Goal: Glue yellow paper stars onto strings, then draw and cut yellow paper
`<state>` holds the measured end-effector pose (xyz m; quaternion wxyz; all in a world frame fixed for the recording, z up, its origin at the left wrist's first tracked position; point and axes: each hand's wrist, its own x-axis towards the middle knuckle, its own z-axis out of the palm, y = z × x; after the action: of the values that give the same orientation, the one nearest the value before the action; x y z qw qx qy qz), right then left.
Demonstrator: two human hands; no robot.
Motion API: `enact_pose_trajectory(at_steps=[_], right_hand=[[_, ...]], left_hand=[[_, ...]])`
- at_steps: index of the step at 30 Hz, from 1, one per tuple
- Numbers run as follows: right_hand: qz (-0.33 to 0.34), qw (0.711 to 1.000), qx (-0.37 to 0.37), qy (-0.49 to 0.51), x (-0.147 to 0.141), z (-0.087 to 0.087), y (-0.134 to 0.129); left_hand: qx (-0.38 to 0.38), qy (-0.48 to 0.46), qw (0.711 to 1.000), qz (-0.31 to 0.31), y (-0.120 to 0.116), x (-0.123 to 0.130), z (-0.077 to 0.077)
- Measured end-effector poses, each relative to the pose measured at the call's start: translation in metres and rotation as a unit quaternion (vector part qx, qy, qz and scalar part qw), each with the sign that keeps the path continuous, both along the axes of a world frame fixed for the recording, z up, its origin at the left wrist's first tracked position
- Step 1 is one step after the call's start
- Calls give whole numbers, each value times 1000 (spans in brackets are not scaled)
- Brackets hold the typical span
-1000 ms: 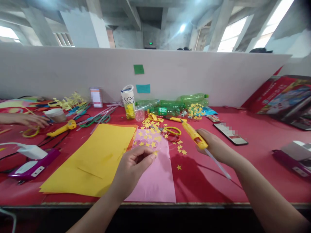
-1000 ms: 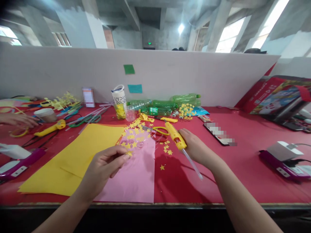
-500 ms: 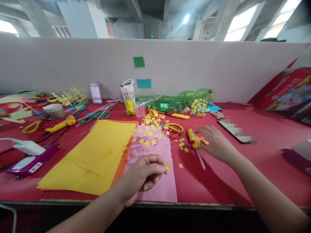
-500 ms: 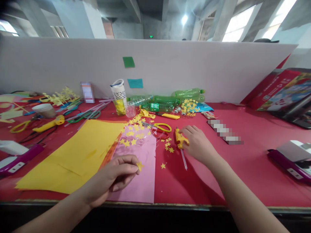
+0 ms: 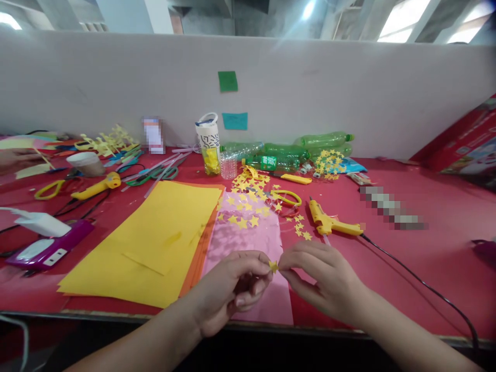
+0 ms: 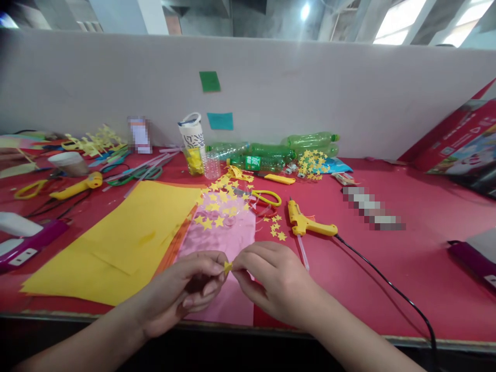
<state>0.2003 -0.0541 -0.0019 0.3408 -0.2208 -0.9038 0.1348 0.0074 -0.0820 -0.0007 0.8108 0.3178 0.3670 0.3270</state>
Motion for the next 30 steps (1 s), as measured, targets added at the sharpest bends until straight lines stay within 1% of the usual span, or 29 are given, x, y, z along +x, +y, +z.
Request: enact_pose_trajectory(at_steps=[1, 3, 6, 8, 10, 13, 16, 20, 25, 30], right_hand=[[-7, 1000, 5, -2, 0, 0, 0], [-22, 1000, 7, -6, 0, 1, 0], [-50, 999, -5, -14, 0, -1, -1], [-61, 997, -25, -28, -3, -2, -1], [-62, 996, -53, -44, -9, -2, 0], [-65, 993, -84, -54, -21, -3, 2], [-78, 991, -99, -55, -31, -5, 6], [-87, 987, -127, -46, -36, -7, 8], [-99, 980, -169, -27, -38, -5, 9], [-128, 971, -199, -21, -39, -5, 10]], left_hand=[[16, 27, 999, 14, -1, 0, 0], [60, 94, 992, 67, -3, -1, -3], [122, 160, 963, 181, -7, -6, -10], [137, 176, 948, 227, -7, -11, -17], [142, 180, 946, 229, -4, -16, -22], [152, 160, 953, 208, 2, -20, -25], [148, 142, 957, 205, 8, -20, -22], [134, 131, 960, 207, 12, -18, -15], [130, 127, 964, 193, 11, -15, -10], [122, 141, 961, 206, 10, -12, -9]])
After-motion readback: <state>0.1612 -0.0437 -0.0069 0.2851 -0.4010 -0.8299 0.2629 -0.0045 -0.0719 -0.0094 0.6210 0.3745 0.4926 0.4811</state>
